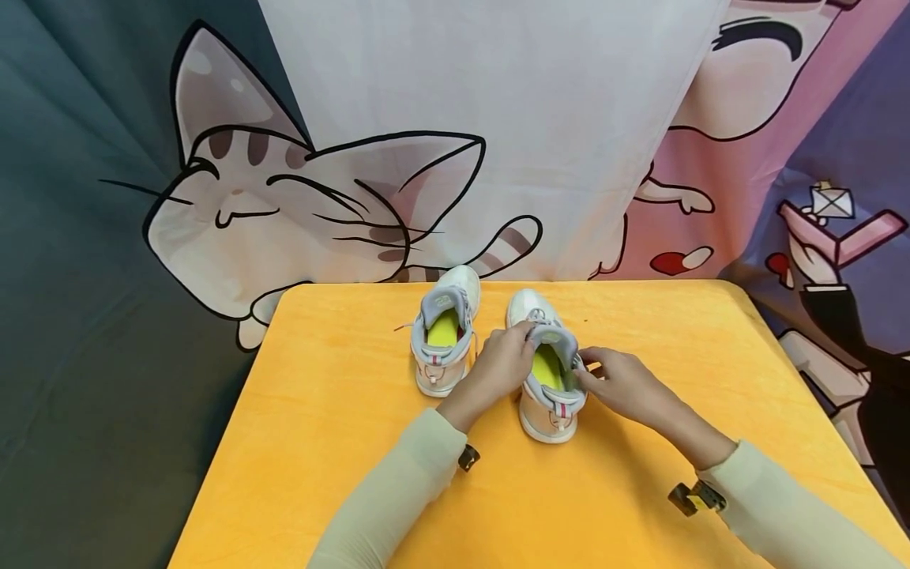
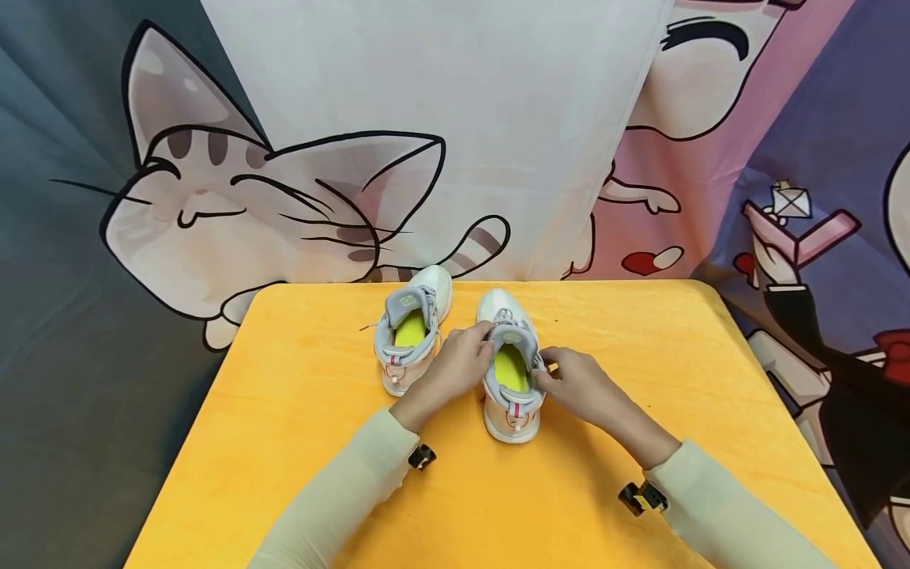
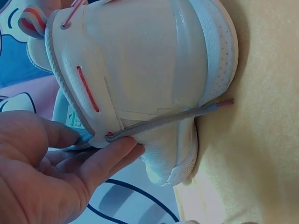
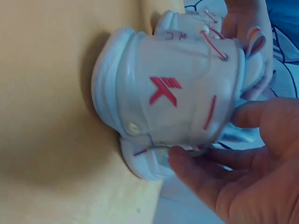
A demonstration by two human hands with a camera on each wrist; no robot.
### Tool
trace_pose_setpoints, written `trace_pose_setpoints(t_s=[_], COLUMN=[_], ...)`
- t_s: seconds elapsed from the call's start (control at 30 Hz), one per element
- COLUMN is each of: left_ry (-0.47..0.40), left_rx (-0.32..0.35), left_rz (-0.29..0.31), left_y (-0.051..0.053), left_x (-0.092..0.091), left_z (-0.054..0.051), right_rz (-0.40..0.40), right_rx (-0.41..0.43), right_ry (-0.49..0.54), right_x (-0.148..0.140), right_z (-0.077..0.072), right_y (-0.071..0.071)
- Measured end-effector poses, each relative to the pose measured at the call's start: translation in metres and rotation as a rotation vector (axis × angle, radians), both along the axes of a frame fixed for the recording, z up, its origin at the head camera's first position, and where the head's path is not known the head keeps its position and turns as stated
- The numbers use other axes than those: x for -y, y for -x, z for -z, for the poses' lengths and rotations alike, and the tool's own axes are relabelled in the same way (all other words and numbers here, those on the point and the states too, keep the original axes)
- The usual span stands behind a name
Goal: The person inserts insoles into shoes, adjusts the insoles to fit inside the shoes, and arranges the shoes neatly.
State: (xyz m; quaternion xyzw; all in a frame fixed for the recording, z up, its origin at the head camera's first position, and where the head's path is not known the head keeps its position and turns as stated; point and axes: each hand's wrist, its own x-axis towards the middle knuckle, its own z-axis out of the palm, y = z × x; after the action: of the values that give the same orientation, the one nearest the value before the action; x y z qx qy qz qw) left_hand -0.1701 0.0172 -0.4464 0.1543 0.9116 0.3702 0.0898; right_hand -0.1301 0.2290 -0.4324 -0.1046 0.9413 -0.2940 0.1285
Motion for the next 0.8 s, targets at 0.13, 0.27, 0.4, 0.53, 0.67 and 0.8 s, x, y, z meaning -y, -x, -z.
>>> trace_pose_setpoints(t_s=[0.13,0.27,0.4,0.53,0.67,0.8], left_ry=[0.022,0.035,0.058,0.075,0.074,0.073], left_rx=[-0.015,-0.024,-0.025,-0.036,-0.051,-0.055], left_rz=[0.001,-0.001,-0.003,0.001,0.007,0.011], left_y=[0.0,0.0,0.002,0.002,0.002,0.002], left_x=[0.0,0.0,0.0,0.0,0.0,0.0], left_z=[0.0,0.0,0.001,0.002,0.002,0.001], right_rz=[-0.03,-0.156,-0.398,-0.616,-0.738,-0.76], right_rx=[-0.151,-0.284,-0.264,-0.169,-0.111,0.026], right_ry=[-0.052,-0.028,-0.031,-0.088,-0.166,-0.245], right_x=[-0.006,-0.011,-0.012,-0.004,0.008,0.022], right_z=[-0.01,-0.02,-0.026,-0.031,-0.034,-0.035], right_y=[-0.005,-0.006,0.001,0.01,0.019,0.026])
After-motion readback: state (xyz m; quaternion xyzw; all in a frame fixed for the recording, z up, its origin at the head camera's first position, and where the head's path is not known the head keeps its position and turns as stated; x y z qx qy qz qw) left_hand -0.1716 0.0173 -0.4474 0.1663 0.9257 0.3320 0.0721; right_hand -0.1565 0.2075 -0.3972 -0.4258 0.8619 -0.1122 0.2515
